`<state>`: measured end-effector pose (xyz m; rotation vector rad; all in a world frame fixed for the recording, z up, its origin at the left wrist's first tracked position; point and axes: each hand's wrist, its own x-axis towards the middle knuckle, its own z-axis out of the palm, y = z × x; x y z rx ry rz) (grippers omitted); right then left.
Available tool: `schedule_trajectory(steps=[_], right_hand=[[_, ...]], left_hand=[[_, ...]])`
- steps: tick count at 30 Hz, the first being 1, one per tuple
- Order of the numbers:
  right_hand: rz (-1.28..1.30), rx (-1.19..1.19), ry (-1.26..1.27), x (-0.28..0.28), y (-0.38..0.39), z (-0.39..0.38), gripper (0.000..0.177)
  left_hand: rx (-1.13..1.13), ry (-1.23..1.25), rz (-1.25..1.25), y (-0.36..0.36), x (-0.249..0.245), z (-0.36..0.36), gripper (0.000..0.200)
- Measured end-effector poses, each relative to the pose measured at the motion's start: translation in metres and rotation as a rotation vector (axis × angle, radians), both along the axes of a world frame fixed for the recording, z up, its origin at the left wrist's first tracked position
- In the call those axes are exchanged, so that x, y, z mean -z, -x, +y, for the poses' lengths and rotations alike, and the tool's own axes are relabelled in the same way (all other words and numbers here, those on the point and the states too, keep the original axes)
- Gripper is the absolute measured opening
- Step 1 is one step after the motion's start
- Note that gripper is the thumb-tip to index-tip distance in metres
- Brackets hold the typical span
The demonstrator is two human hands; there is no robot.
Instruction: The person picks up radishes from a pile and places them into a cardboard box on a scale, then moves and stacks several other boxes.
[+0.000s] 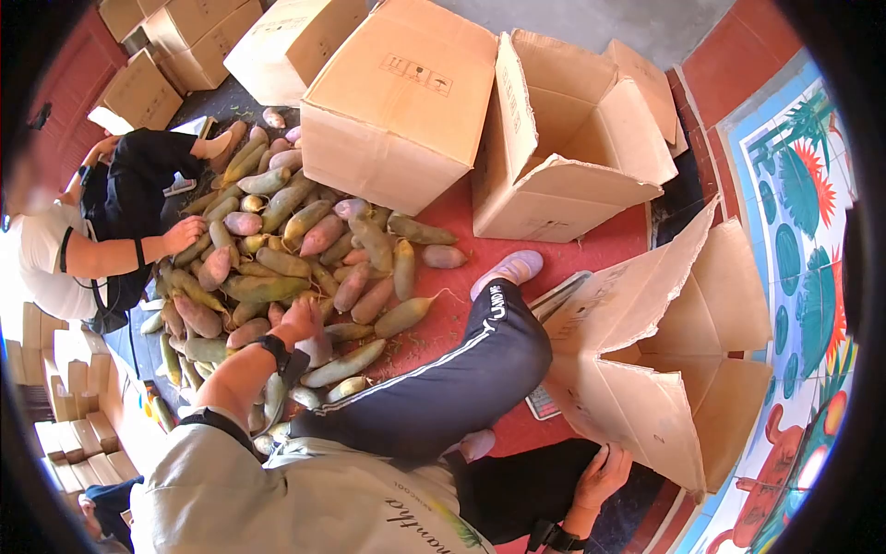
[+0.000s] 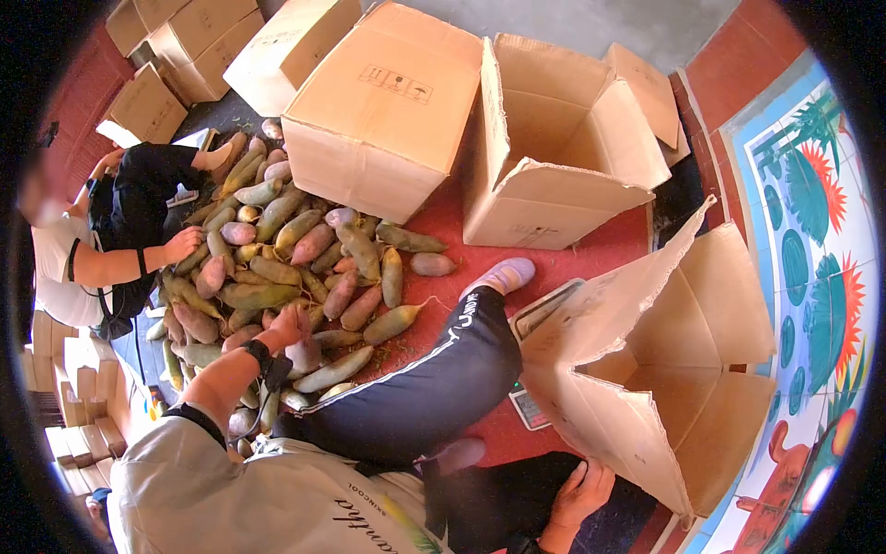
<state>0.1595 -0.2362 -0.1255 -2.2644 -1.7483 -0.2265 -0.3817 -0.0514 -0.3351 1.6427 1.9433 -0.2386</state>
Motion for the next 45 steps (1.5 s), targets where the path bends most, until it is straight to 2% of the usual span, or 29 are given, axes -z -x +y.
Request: schedule_trajectory(steps=[2,5,7,11,13,14,16,17,19,21,25,27,29,31,35,38,41,43,45], right_hand=[[-0.028,-0.003,-0.021,-0.001,0.001,0.0,0.015],[0.004,0.004,-0.019,-0.004,0.003,0.0,0.016],[0.011,0.006,-0.022,-0.004,0.004,0.0,0.016],[0.041,0.007,-0.005,-0.001,-0.001,0.001,0.015],[0.04,0.003,-0.009,0.001,-0.001,0.002,0.015],[0.039,0.001,-0.013,0.001,-0.001,0.003,0.016],[0.041,0.001,-0.014,-0.001,0.001,0.005,0.016],[0.041,-0.001,-0.015,-0.001,0.001,0.006,0.016],[0.007,-0.02,-0.042,-0.003,0.003,0.01,0.012],[-0.03,-0.038,-0.063,-0.004,0.004,0.01,0.009],[0.002,-0.016,-0.044,-0.005,0.005,0.01,0.01],[0.015,-0.002,-0.041,-0.008,0.007,0.011,0.01],[0.032,0.015,-0.021,-0.012,0.011,0.013,0.011],[0.018,-0.005,-0.034,-0.009,0.008,0.013,0.01],[0.041,0.005,-0.023,-0.009,0.008,0.013,0.01],[0.08,0.009,-0.038,-0.009,0.01,0.015,0.011],[0.118,0.03,-0.018,-0.006,0.006,0.011,0.013],[0.107,0.021,-0.019,-0.005,0.005,0.01,0.013],[0.096,0.015,-0.023,-0.004,0.005,0.01,0.014]], left_hand=[[-0.007,-0.03,-0.027,-0.004,-0.014,0.018,0.045],[-0.131,-0.108,-0.048,-0.009,-0.024,0.033,0.042],[-0.182,-0.145,-0.087,-0.014,-0.035,0.043,0.034],[-0.304,-0.124,-0.081,-0.019,-0.022,0.068,0.039],[-0.26,-0.409,-0.006,-0.03,-0.024,0.079,0.052],[-0.258,-0.41,-0.005,-0.033,-0.023,0.086,0.052],[0.054,-0.646,0.053,-0.039,-0.021,0.102,0.06],[0.057,-0.646,0.052,-0.049,-0.031,0.11,0.06],[0.029,-0.438,0.054,-0.069,-0.048,0.129,0.062],[0.04,-0.407,-0.015,-0.066,-0.019,0.15,0.064],[0.032,-0.298,0.05,-0.072,0.002,0.177,0.067],[0.123,-0.247,0.123,-0.073,0.011,0.183,0.069],[0.123,-0.258,0.121,-0.081,-0.004,0.181,0.069],[0.087,-0.091,0.223,-0.087,-0.028,0.183,0.067],[0.108,-0.051,0.25,-0.073,-0.03,0.173,0.065],[0.124,-0.01,0.166,-0.069,-0.023,0.152,0.062],[0.245,-0.081,0.199,-0.065,-0.01,0.131,0.061],[0.437,-0.116,0.301,-0.066,-0.009,0.117,0.063],[0.388,-0.085,0.254,-0.074,-0.012,0.107,0.062]])
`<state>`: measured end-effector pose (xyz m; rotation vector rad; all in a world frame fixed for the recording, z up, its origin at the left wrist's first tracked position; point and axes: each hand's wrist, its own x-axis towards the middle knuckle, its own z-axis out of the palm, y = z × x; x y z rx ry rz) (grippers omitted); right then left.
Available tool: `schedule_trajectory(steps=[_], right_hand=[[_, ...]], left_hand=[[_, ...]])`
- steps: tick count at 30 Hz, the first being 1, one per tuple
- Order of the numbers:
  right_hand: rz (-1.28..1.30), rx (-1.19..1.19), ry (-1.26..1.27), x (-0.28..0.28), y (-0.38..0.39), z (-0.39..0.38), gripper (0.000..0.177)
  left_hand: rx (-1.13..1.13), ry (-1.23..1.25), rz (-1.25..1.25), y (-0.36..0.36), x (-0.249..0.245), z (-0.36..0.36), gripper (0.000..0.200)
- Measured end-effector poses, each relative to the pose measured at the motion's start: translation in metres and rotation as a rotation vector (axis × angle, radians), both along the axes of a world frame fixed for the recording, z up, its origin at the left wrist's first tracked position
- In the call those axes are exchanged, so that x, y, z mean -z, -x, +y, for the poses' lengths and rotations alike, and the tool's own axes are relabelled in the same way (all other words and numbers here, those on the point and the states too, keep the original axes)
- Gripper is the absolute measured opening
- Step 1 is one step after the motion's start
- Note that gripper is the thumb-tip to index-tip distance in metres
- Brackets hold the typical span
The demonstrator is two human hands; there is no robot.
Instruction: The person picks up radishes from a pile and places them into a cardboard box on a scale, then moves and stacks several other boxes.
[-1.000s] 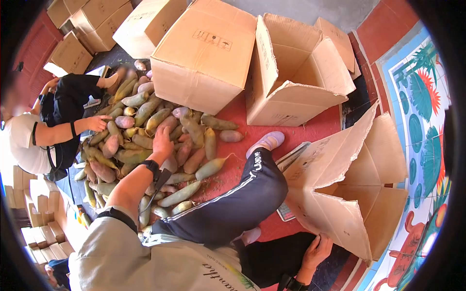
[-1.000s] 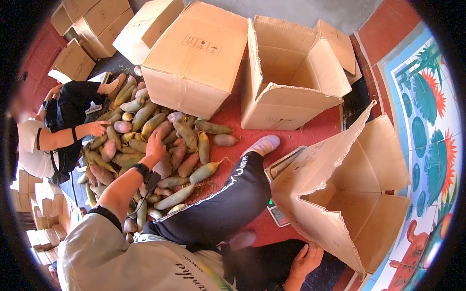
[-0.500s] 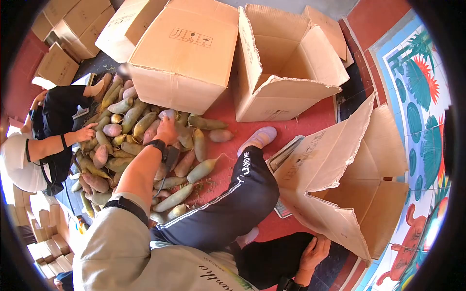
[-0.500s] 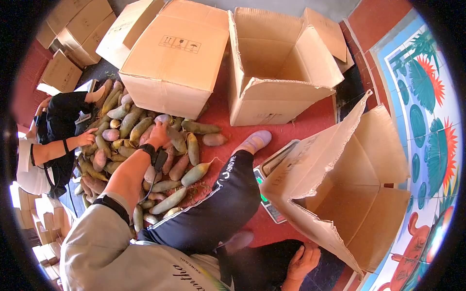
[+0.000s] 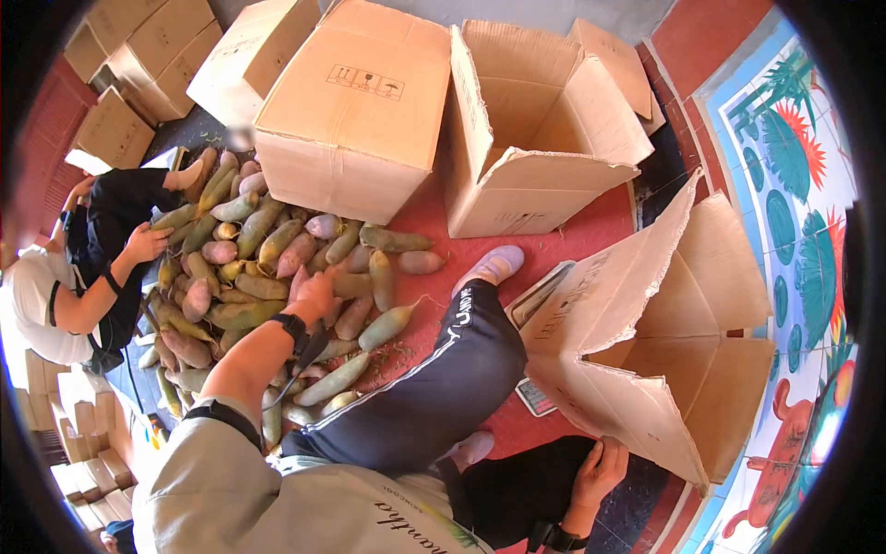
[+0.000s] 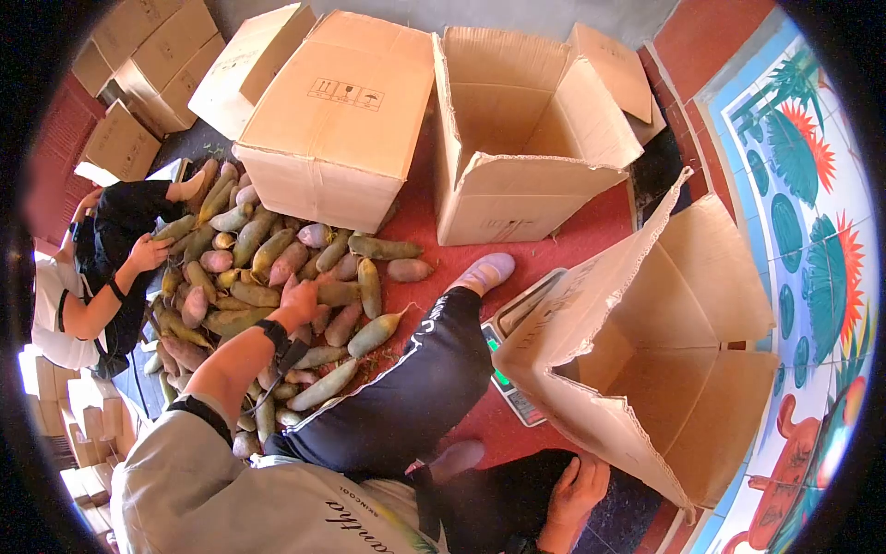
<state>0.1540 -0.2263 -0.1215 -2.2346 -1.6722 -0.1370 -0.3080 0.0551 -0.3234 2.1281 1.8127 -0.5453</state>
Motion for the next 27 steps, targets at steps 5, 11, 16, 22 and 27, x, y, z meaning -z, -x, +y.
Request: schedule_trajectory(steps=[5,11,16,22,27], right_hand=[[-0.097,-0.036,-0.113,0.001,0.0,0.0,0.006],[-0.11,-0.051,-0.148,0.003,-0.002,-0.004,0.006],[-0.12,-0.043,-0.148,0.001,0.0,-0.005,0.006],[-0.063,-0.085,-0.173,-0.016,0.014,-0.001,0.007],[0.051,-0.124,-0.221,-0.059,0.04,0.002,0.015]], left_hand=[[-0.321,0.153,-0.285,-0.012,-0.043,-0.026,0.05],[-0.418,0.201,-0.476,-0.011,-0.072,-0.049,0.046],[-0.529,0.084,-0.927,-0.022,-0.12,-0.058,0.043],[-0.573,0.139,-1.525,-0.054,-0.193,-0.061,0.044],[-0.401,0.488,-1.851,-0.081,-0.234,-0.073,0.044]])
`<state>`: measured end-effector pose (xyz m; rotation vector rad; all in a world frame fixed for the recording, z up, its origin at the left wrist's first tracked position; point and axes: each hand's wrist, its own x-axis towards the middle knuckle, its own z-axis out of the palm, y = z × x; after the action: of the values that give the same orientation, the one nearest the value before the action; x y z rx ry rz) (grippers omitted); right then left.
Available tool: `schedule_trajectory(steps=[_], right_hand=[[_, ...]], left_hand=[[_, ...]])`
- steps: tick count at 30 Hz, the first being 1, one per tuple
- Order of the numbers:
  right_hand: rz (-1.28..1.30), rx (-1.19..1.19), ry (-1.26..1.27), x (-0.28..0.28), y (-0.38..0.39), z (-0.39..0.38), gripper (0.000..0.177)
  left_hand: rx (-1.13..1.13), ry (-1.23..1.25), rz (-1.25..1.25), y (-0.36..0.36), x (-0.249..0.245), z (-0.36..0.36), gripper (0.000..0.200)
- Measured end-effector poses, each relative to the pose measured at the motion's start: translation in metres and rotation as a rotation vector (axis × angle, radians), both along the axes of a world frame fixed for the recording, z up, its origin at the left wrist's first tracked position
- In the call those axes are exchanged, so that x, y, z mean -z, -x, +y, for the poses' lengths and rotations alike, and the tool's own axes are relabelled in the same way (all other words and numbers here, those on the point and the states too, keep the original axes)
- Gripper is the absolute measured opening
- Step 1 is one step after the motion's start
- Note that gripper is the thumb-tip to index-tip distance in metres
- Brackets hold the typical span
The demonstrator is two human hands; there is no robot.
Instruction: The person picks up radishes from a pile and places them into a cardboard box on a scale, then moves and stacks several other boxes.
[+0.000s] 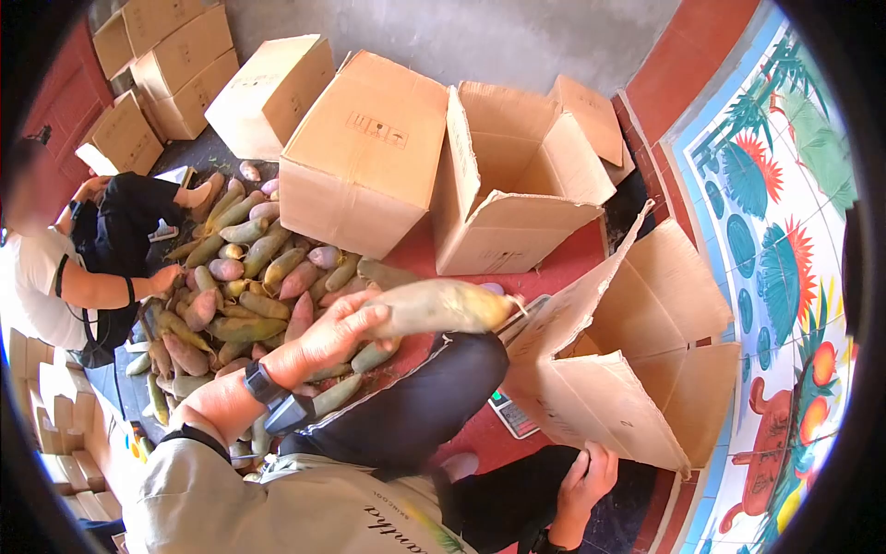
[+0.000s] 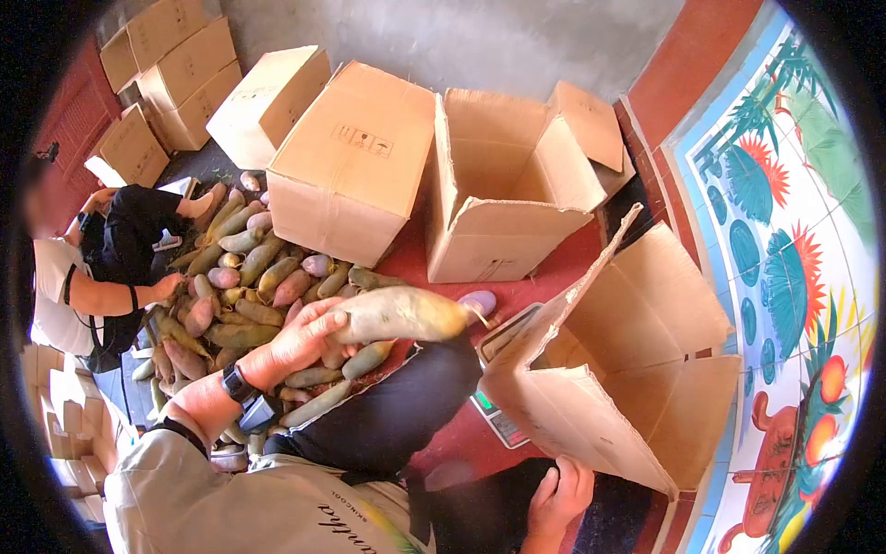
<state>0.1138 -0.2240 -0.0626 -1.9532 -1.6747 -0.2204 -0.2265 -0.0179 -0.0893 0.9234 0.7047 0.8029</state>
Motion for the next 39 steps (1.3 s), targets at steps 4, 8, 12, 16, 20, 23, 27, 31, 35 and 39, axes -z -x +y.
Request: schedule_trajectory(steps=[4,8,12,16,20,23,27,31,35,39], right_hand=[[0.028,-0.032,-0.14,-0.032,0.019,0.001,0.026],[0.102,-0.14,-0.275,-0.047,0.036,0.008,0.039],[0.114,-0.171,-0.127,-0.046,0.043,-0.001,0.044],[0.29,-0.071,-0.056,-0.046,0.043,-0.011,0.048],[0.342,-0.025,-0.048,-0.043,0.036,-0.023,0.047],[0.371,-0.019,-0.049,-0.049,0.033,-0.026,0.048],[0.386,0.001,-0.027,-0.052,0.027,-0.028,0.052],[0.276,-0.082,-0.005,-0.08,0.035,-0.02,0.024],[0.262,-0.071,-0.083,-0.089,0.041,-0.012,0.023],[0.132,-0.094,-0.142,-0.097,0.037,-0.005,0.023]], left_hand=[[0.244,0.05,-0.102,-0.021,-0.015,-0.011,0.041],[0.506,-0.05,-0.113,-0.049,-0.025,-0.02,0.04],[0.675,-0.057,-0.158,-0.075,-0.025,-0.031,0.041],[0.713,-0.078,-0.152,-0.094,-0.023,-0.034,0.039],[0.742,-0.084,-0.174,-0.109,-0.013,-0.035,0.04],[0.754,-0.114,-0.213,-0.117,-0.006,-0.037,0.042],[0.784,-0.085,-0.221,-0.122,-0.001,-0.037,0.043],[0.824,-0.079,-0.238,-0.128,0.007,-0.035,0.044],[0.887,-0.086,-0.276,-0.136,0.007,-0.031,0.045],[0.897,-0.103,-0.21,-0.149,0.016,-0.027,0.044]])
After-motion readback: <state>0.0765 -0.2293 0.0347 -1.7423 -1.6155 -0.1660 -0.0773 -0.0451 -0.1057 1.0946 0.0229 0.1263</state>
